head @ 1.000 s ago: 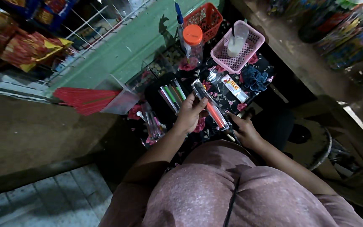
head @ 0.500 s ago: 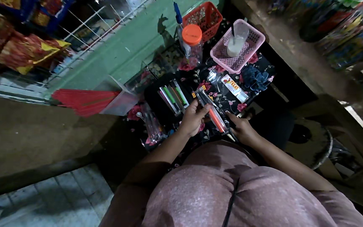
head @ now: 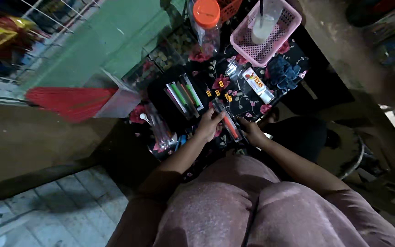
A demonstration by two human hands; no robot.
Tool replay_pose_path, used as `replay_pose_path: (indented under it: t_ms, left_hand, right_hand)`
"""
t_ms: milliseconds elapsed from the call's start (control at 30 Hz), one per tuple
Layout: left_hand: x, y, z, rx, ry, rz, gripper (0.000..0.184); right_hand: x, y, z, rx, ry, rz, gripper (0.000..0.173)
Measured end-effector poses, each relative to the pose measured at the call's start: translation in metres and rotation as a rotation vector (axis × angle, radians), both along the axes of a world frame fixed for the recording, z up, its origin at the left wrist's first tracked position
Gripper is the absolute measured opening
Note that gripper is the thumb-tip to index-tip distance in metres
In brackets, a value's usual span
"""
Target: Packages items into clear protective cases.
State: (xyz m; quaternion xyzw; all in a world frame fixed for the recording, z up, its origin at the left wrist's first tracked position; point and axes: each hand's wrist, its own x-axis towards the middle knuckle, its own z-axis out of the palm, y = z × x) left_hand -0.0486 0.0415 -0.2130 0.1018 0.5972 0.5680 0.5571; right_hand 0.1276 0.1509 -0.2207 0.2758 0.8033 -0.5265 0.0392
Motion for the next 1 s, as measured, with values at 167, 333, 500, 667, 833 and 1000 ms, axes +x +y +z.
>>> replay_pose_path:
  t_ms: [167,333,500,667,833,1000]
  left_hand:
    - [-0.009,0.001,-0.024,-0.132,-0.027,0.018,0.036]
    - [-0.054,-0.024,-0.015,-0.163,0.359,-0.034,0.047]
    - [-0.125,-0.038,0.003,-0.484,0.907,-0.127,0.056]
    - [-0.161,-0.027,-0.034,-0.606,1.016,-0.113,0.054]
    - [-0.161,-0.018,-0.046,-0.593,1.028,-0.133,0.051]
    - [-0.161,-0.018,-0.055,-0.582,1.047,-0.065,0.049]
  right_hand:
    - [-0.007,0.009,-0.032,-0.073,-0.104,0.009,0.043]
    - [0.001,0.043,-0.037,-0.009,-0.115,-0.117,0.063]
    - [0.005,0.119,-0.048,0.315,-0.360,-0.231,0.058]
    - [-0.004,0.156,-0.076,0.448,-0.419,-0.291,0.055]
    - [-0.010,0.157,-0.086,0.519,-0.511,-0.196,0.045]
    - [-0.050,0.133,-0.085,0.563,-0.313,-0.005,0.031]
